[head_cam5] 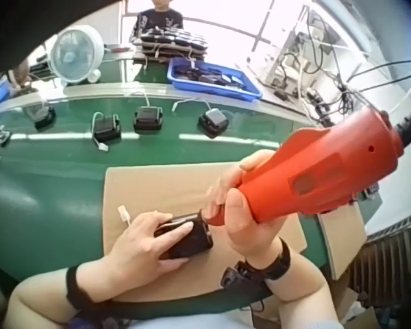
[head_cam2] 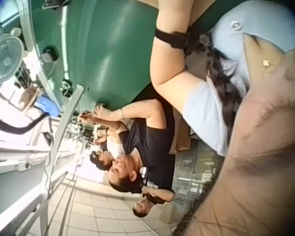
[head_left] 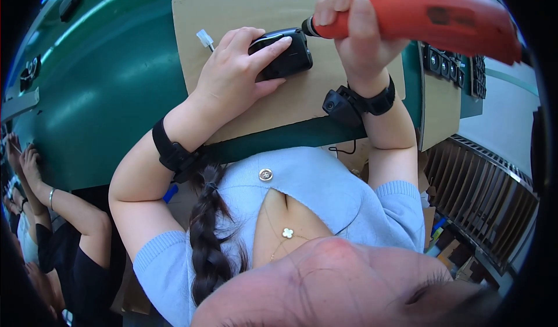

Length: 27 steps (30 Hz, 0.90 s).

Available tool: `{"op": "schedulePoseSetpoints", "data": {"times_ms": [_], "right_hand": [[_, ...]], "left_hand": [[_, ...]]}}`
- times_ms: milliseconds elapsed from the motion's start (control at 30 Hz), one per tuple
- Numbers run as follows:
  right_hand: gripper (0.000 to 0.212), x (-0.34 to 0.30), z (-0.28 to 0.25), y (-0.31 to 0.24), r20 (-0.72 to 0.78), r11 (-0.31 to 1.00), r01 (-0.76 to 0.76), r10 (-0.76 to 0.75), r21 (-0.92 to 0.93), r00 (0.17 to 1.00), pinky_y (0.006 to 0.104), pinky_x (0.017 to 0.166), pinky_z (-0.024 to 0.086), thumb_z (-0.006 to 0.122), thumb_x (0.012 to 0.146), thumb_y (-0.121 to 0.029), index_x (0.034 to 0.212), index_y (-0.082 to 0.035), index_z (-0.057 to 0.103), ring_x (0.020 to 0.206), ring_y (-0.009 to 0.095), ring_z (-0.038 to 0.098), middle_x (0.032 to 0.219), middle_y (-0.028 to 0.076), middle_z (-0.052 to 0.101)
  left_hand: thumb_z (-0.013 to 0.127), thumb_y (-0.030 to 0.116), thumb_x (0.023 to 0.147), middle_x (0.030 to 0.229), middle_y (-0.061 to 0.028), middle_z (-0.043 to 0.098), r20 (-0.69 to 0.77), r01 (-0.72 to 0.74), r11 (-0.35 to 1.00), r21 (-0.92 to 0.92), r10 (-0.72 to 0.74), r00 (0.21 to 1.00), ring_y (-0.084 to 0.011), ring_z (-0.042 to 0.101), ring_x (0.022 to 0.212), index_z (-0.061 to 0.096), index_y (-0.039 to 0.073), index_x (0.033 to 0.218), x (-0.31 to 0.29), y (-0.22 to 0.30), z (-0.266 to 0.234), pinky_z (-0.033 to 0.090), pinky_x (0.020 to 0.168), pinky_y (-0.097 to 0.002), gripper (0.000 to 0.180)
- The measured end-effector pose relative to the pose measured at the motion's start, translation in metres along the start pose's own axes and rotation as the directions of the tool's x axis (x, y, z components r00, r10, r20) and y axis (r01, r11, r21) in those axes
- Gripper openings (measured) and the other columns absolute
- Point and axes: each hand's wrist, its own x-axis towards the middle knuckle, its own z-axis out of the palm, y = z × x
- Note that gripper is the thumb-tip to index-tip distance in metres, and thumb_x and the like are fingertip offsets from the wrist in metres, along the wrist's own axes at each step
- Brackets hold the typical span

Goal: Assembling small electronic components using a red electric screwdriver at a manual workstation.

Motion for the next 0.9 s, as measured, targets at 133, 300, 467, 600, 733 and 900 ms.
{"op": "schedulePoseSetpoints", "data": {"times_ms": [133, 300, 467, 600, 733, 900], "right_hand": [[0.038, 0.003, 0.014, -0.013, 0.005, 0.996, 0.037, -0.037, 0.081, 0.999, 0.0302, 0.058, 0.052, 0.063, 0.094, -0.006, 0.123, -0.007, 0.038, 0.062, 0.017, 0.057, 0.082, 0.009, 0.057], [0.038, 0.002, 0.024, -0.002, 0.019, 0.993, -0.064, 0.062, 0.101, 0.998, 0.03, 0.059, 0.052, 0.063, 0.094, -0.007, 0.123, -0.007, 0.039, 0.062, 0.017, 0.057, 0.08, 0.009, 0.057], [0.036, 0.0, 0.024, 0.002, 0.018, 0.992, -0.09, 0.089, 0.092, 0.996, 0.0293, 0.059, 0.052, 0.063, 0.094, -0.005, 0.121, -0.006, 0.04, 0.061, 0.016, 0.058, 0.082, 0.009, 0.057], [0.033, 0.004, 0.024, 0.002, 0.074, 0.996, -0.078, 0.075, 0.039, 0.994, 0.0275, 0.059, 0.052, 0.063, 0.092, -0.003, 0.118, -0.003, 0.041, 0.062, 0.015, 0.058, 0.083, 0.009, 0.057], [0.029, 0.033, 0.005, 0.053, 0.333, 0.916, 0.349, -0.398, 0.2, 0.855, 0.0259, 0.059, 0.053, 0.062, 0.091, -0.001, 0.113, -0.001, 0.043, 0.063, 0.014, 0.059, 0.084, 0.009, 0.057], [0.025, 0.04, -0.003, 0.075, 0.4, 0.776, 0.5, -0.629, 0.386, 0.667, 0.0245, 0.059, 0.053, 0.061, 0.09, 0.002, 0.108, -0.001, 0.045, 0.063, 0.012, 0.06, 0.086, 0.01, 0.058]], "left_hand": [[0.087, 0.023, 0.07, 0.122, -0.0166, 0.058, -0.004, -0.016, 1.0, -0.008, 0.016, 1.0, -0.0363, 0.056, 0.114, 0.066, 0.02, 0.129, 0.005, 0.0, 0.0, 0.051, 0.097, -0.0429, 0.062], [0.086, 0.023, 0.07, 0.121, -0.0162, 0.057, -0.007, -0.02, 1.0, 0.005, 0.02, 1.0, -0.0356, 0.057, 0.114, 0.066, 0.021, 0.128, 0.004, 0.003, 0.001, 0.052, 0.096, -0.0426, 0.061], [0.086, 0.023, 0.07, 0.12, -0.0158, 0.057, -0.02, -0.031, 0.999, 0.017, 0.031, 0.999, -0.0351, 0.057, 0.114, 0.066, 0.022, 0.128, 0.005, 0.007, 0.001, 0.052, 0.095, -0.0423, 0.062], [0.086, 0.023, 0.069, 0.12, -0.0157, 0.057, -0.018, -0.025, 1.0, 0.019, 0.026, 1.0, -0.0349, 0.057, 0.114, 0.066, 0.022, 0.128, 0.004, 0.007, 0.0, 0.052, 0.094, -0.0424, 0.062], [0.086, 0.023, 0.069, 0.119, -0.0152, 0.057, -0.012, -0.019, 1.0, 0.016, 0.02, 1.0, -0.0346, 0.057, 0.114, 0.066, 0.021, 0.127, 0.004, 0.008, 0.001, 0.052, 0.094, -0.0425, 0.061], [0.086, 0.023, 0.067, 0.118, -0.0144, 0.058, -0.011, -0.012, 1.0, -0.002, 0.012, 1.0, -0.0339, 0.057, 0.113, 0.066, 0.02, 0.127, 0.005, 0.008, 0.001, 0.051, 0.095, -0.0423, 0.062]]}}
